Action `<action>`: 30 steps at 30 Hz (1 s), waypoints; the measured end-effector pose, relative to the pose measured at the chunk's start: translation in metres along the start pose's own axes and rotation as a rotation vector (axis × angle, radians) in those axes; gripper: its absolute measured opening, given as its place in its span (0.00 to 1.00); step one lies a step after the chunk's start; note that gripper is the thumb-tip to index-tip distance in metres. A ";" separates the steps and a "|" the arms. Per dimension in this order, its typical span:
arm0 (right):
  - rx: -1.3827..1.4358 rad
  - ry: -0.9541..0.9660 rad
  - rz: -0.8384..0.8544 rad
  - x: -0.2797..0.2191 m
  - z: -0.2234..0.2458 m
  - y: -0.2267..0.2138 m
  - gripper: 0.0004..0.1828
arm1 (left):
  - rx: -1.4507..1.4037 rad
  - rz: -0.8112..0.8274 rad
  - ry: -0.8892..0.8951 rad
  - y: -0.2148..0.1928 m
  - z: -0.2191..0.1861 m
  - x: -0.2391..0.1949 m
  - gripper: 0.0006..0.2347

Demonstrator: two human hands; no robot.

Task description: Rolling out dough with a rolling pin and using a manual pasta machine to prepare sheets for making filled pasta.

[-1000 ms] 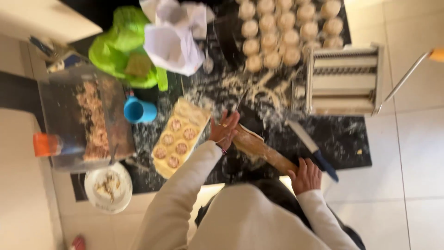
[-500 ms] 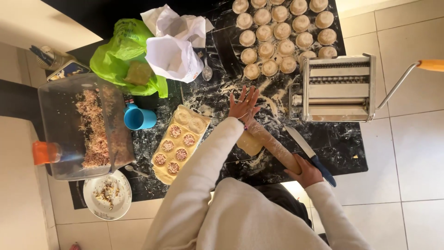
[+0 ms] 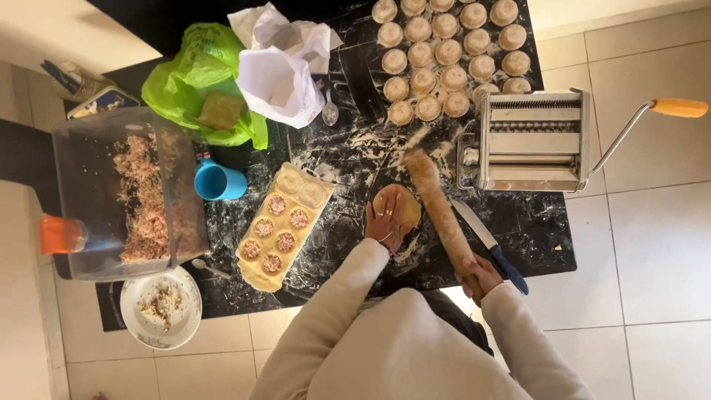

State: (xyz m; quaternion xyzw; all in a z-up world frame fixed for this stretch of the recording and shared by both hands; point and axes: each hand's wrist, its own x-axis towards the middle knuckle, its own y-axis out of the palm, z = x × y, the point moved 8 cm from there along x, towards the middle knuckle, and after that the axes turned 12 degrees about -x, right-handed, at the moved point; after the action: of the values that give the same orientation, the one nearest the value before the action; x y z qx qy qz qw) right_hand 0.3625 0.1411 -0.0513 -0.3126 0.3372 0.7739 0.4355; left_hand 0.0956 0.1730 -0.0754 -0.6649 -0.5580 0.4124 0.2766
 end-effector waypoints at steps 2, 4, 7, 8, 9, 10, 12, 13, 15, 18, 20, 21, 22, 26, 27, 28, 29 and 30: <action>0.036 -0.030 -0.018 0.002 -0.002 -0.007 0.25 | 0.004 -0.010 -0.010 -0.005 -0.005 -0.006 0.36; 0.070 -0.060 -0.034 0.001 -0.004 -0.017 0.26 | 0.008 -0.022 -0.021 -0.005 -0.011 -0.015 0.36; -0.034 -0.142 -0.016 -0.006 0.001 -0.022 0.27 | 0.029 -0.038 -0.080 0.018 -0.012 -0.022 0.37; -0.161 -0.150 -0.075 -0.012 0.004 -0.021 0.29 | -0.004 -0.053 -0.155 0.039 -0.005 -0.025 0.38; -0.287 -0.158 -0.137 -0.019 0.008 -0.021 0.33 | -0.037 -0.069 -0.228 0.059 0.001 -0.027 0.39; -0.289 -0.163 -0.137 -0.025 0.011 -0.012 0.33 | -0.036 -0.073 -0.226 0.050 -0.004 -0.028 0.39; -0.507 -0.106 -0.257 -0.034 0.018 -0.003 0.38 | -0.261 -0.291 -0.274 0.018 -0.005 -0.032 0.40; -0.512 -0.107 -0.255 -0.039 0.020 0.003 0.38 | -0.264 -0.294 -0.277 -0.002 -0.005 -0.031 0.40; -0.691 -0.178 -0.279 -0.051 0.026 0.015 0.36 | -0.501 -0.601 -0.190 -0.060 -0.002 -0.042 0.39; -1.039 -0.170 -0.299 -0.047 0.018 0.027 0.35 | -0.554 -0.743 -0.087 -0.124 0.013 -0.060 0.37; -1.127 -0.200 -0.255 -0.032 0.003 0.034 0.36 | -0.513 -0.709 -0.066 -0.135 0.025 -0.069 0.35; -1.214 -0.237 -0.216 -0.023 -0.002 0.039 0.37 | -0.473 -0.677 -0.037 -0.140 0.029 -0.069 0.33; -1.216 -0.237 -0.214 -0.020 -0.013 0.039 0.37 | -0.473 -0.678 -0.040 -0.134 0.033 -0.072 0.33; -1.269 -0.307 -0.224 -0.006 -0.018 0.050 0.37 | -0.208 -0.354 -0.089 -0.109 0.040 -0.060 0.31; -1.244 -0.191 -0.195 -0.005 -0.024 0.048 0.37 | -0.127 -0.230 -0.108 -0.099 0.038 -0.059 0.31; -1.240 -0.188 -0.195 -0.002 -0.028 0.044 0.37 | -0.126 -0.225 -0.107 -0.098 0.039 -0.055 0.31; -1.319 -0.245 -0.239 -0.002 -0.028 0.042 0.37 | -0.087 -0.163 -0.105 -0.092 0.038 -0.052 0.31; -1.397 -0.303 -0.282 -0.002 -0.028 0.040 0.37 | -0.047 -0.101 -0.103 -0.086 0.038 -0.049 0.31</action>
State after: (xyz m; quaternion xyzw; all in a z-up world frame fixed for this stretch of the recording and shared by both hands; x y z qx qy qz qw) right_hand 0.3331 0.1020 -0.0554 -0.4474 -0.3430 0.7799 0.2720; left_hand 0.0171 0.1417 -0.0116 -0.6202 -0.6137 0.4184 0.2524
